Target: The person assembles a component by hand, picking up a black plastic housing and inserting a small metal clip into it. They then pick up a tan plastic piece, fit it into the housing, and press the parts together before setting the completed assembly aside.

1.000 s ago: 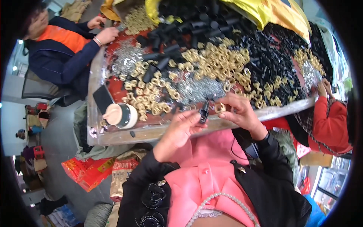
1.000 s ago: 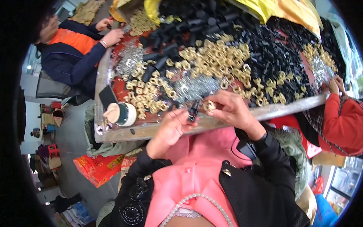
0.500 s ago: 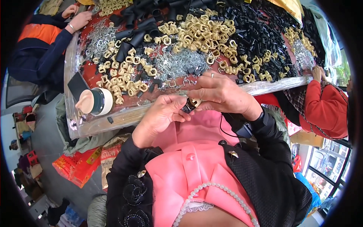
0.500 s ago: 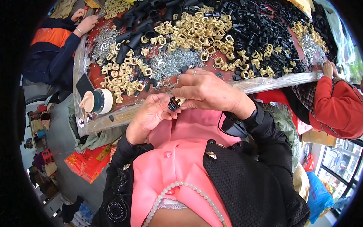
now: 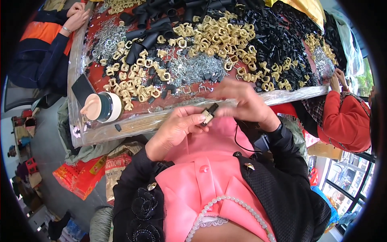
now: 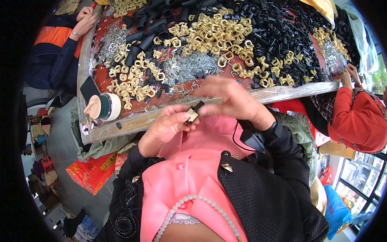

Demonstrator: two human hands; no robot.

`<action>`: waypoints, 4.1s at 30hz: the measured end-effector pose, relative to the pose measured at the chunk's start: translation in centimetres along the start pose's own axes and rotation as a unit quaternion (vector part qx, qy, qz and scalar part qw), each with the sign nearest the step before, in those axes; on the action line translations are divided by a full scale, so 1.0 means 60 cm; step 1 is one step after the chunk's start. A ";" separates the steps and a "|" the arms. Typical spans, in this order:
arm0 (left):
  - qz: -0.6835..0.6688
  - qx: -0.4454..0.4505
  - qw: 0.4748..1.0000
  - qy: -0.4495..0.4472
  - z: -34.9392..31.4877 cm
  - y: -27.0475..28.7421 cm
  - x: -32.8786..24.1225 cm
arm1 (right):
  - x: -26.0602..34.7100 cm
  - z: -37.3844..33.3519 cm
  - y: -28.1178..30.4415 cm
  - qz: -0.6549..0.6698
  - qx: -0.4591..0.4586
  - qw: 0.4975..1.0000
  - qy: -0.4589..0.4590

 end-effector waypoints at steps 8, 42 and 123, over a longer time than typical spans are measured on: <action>-0.087 -0.038 0.994 -0.051 0.011 0.024 -0.015 | -0.094 -0.028 0.010 -0.225 -0.024 0.973 -0.048; -0.116 -0.047 0.986 -0.107 0.006 0.012 -0.010 | -0.095 -0.016 -0.009 -0.355 -0.011 0.934 -0.049; -0.044 -0.093 0.975 -0.198 -0.049 0.067 -0.049 | -0.156 0.289 0.013 -0.432 -0.024 0.901 -0.015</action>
Point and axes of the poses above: each hand's wrist, its own z-axis towards the middle knuckle, its own y-axis out of the back of the hand, x = y × z, the point moved 5 cm from there along z, towards the middle knuckle, and after that the axes turned 10 degrees about y, right-handed, at the moved point
